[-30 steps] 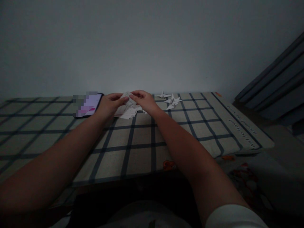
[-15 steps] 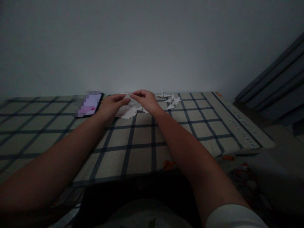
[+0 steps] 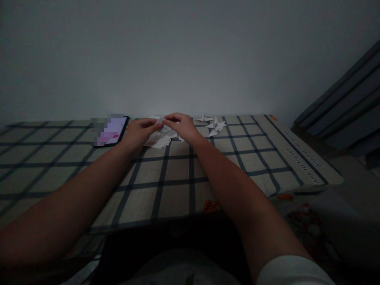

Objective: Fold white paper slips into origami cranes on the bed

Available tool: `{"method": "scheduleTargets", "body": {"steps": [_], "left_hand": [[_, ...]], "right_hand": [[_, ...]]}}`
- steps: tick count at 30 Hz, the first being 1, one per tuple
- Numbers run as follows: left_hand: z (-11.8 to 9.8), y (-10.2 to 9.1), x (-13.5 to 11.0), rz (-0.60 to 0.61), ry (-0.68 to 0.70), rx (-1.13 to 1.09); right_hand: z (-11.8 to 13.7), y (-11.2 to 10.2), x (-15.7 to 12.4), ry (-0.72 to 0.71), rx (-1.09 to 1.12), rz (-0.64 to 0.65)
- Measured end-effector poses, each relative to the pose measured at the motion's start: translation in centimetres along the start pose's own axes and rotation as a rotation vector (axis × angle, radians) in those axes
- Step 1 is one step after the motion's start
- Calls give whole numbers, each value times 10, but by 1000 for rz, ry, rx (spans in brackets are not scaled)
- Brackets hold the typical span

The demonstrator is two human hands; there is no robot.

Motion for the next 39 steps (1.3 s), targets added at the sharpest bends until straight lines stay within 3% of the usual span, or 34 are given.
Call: {"method": "scheduleTargets", "body": {"steps": [17,21,24,27,30,39], "left_hand": [[-6,6,-1,83,29,92],[2,9,0,48,-51,-104],[11,18,1,99,-121,-240],[21,24,0,162,-190,-255],[25,18,1,118,-204,-176],[24,8,1,60,-205,-44]], "right_hand": [[-3,3,0,72,61,3],[-7,2,-1,125,139,-35],[-12,0,-1,151,198,-82],[-14,-4,0,161,202,-120],[-14,-6,-1,188,170,-147],[-7,4,-5,158,59,-13]]}}
Point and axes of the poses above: each hand's wrist, its own x-axis towards the middle knuckle, its own y-axis out of the palm, z = x × y, the point moved 9 cm from there along x, towards the middle knuckle, and after that the axes turned 9 degrees about x, right-handed, at the moved point
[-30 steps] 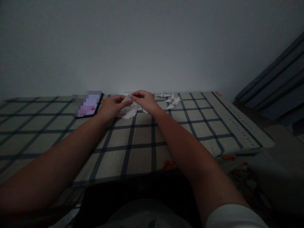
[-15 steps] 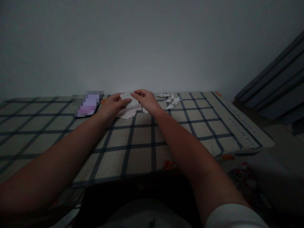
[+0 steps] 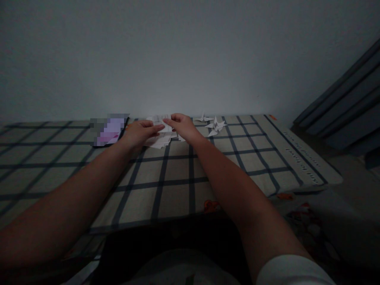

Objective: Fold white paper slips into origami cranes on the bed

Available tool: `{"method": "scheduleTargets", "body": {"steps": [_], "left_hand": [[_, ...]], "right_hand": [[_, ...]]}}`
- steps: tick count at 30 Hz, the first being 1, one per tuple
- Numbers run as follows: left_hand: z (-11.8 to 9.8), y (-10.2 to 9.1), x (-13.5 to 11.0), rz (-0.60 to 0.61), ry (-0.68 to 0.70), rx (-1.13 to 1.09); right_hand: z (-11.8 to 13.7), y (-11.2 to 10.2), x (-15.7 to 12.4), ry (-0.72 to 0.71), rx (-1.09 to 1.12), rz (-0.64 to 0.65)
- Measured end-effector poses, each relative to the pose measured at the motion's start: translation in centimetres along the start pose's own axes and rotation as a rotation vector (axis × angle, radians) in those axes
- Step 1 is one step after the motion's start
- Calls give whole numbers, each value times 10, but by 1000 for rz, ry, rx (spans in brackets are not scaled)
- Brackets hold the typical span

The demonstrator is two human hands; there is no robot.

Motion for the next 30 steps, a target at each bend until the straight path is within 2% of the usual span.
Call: {"method": "scheduleTargets", "body": {"steps": [6,15,21,30], "left_hand": [[4,11,2,90,-57,-111],[-6,-11,6,-119,110,-194],[-11,-13,6,-141,142,-213],[-15,-8,2,-90,118,-232]], "right_hand": [[-6,-10,3,30,62,-103],[-11,-7,2,100,78,-60],[-13,-4,2,109,30,-7],[-11,-5,1,109,39,-40]]}}
Point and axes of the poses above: each hand's wrist, its own x-axis towards the middle knuckle, its own y-axis out of the palm, z = x × y, the point moved 9 cm from there along x, towards the middle knuckle, and after that the axes turned 9 degrees about x, right-handed, at the moved point
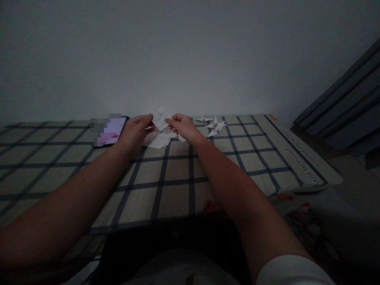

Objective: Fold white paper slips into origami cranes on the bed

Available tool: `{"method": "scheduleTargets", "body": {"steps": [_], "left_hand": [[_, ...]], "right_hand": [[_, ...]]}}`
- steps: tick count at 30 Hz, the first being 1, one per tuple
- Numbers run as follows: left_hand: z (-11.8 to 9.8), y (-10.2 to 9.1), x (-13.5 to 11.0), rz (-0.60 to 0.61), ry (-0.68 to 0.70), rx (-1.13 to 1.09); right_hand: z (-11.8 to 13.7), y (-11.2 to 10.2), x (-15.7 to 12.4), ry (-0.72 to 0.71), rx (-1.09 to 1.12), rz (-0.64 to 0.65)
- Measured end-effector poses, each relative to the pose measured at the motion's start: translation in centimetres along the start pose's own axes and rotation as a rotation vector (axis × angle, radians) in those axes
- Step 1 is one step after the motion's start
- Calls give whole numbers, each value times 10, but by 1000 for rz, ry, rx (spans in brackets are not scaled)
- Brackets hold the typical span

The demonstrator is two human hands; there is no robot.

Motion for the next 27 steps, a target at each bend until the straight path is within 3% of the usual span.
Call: {"method": "scheduleTargets", "body": {"steps": [6,14,21,27], "left_hand": [[6,-2,2,-2,1,34],[-3,3,-6,28,34,106],[-1,9,-8,63,-9,205],[0,10,-8,101,-13,244]], "right_hand": [[0,2,1,-19,24,10],[1,8,0,-80,-26,98],[10,1,-1,-119,-97,-11],[7,2,1,-94,-64,0]]}}
Point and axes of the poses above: each hand's wrist, its own x-axis towards the middle knuckle, its own y-axis out of the palm, z = x × y, the point moved 9 cm from there along x, towards the middle knuckle, and after that the axes turned 9 degrees about x, right-handed, at the moved point
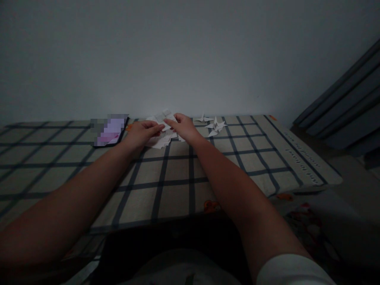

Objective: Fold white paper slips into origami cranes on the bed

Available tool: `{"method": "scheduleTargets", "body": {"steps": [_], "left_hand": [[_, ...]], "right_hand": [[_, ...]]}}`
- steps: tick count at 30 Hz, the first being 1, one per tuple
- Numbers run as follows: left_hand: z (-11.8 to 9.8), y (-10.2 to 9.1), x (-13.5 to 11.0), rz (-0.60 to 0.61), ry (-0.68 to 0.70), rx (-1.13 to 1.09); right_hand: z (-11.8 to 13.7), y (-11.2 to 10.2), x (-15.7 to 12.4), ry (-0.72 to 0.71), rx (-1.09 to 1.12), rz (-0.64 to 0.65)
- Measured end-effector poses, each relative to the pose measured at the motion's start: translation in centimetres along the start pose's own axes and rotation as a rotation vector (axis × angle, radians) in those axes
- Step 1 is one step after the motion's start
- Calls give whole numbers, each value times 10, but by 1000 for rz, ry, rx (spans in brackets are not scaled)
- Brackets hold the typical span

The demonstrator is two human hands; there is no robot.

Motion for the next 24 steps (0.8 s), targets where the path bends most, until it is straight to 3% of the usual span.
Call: {"method": "scheduleTargets", "body": {"steps": [8,15,24], "left_hand": [[5,7,1,71,-57,-58],[3,15,-6,180,-32,150],[8,26,-7,287,-100,-168]], "right_hand": [[-2,-2,1,-14,26,-13],[0,-2,-1,-16,17,-26],[-6,-2,0,38,83,-16]]}}
Point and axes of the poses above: each hand's wrist, its own x-axis towards the middle knuckle, its own y-axis out of the palm, z = x × y, the point moved 9 cm from there along x, towards the middle knuckle, and after that the axes turned 9 degrees about x, right-handed, at the moved point
